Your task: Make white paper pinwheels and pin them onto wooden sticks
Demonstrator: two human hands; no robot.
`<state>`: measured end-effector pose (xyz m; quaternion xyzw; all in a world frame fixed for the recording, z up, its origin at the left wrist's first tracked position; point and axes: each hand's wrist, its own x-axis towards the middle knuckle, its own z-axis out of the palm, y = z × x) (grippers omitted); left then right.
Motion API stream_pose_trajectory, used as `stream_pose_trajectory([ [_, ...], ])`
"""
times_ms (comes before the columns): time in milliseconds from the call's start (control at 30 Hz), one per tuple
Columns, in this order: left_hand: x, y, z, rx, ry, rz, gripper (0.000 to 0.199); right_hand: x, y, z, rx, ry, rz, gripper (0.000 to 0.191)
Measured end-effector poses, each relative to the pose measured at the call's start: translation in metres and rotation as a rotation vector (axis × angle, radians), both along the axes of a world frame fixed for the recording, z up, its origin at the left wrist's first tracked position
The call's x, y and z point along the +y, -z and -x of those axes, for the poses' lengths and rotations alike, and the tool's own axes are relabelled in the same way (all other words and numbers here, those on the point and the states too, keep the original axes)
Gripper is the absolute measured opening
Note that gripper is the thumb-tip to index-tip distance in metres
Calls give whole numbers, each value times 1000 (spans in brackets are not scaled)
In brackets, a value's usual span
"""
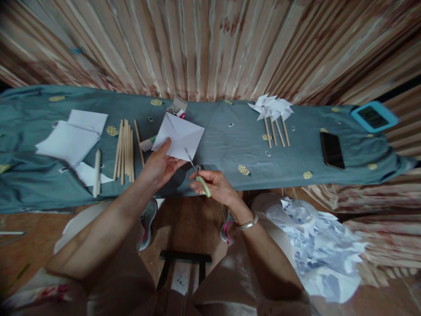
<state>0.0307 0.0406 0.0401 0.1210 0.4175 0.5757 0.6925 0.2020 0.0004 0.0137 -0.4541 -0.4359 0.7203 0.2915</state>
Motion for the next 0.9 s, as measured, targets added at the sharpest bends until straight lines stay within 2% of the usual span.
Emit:
stream_pose_trajectory([
  [167,-1,-1,-2,-22,-3,12,22,0,-3,1,7,4,-2,42],
  [633,-1,2,-4,-35,-2,4,25,2,7,-1,17,-1,-29,40],
  [767,-3,-2,-6,-54,-2,19,15,2,5,-1,10,-16,-32,40],
  [900,-4,-4,-7,-52,-7,27,13,2,3,1,8,10,-35,40],
])
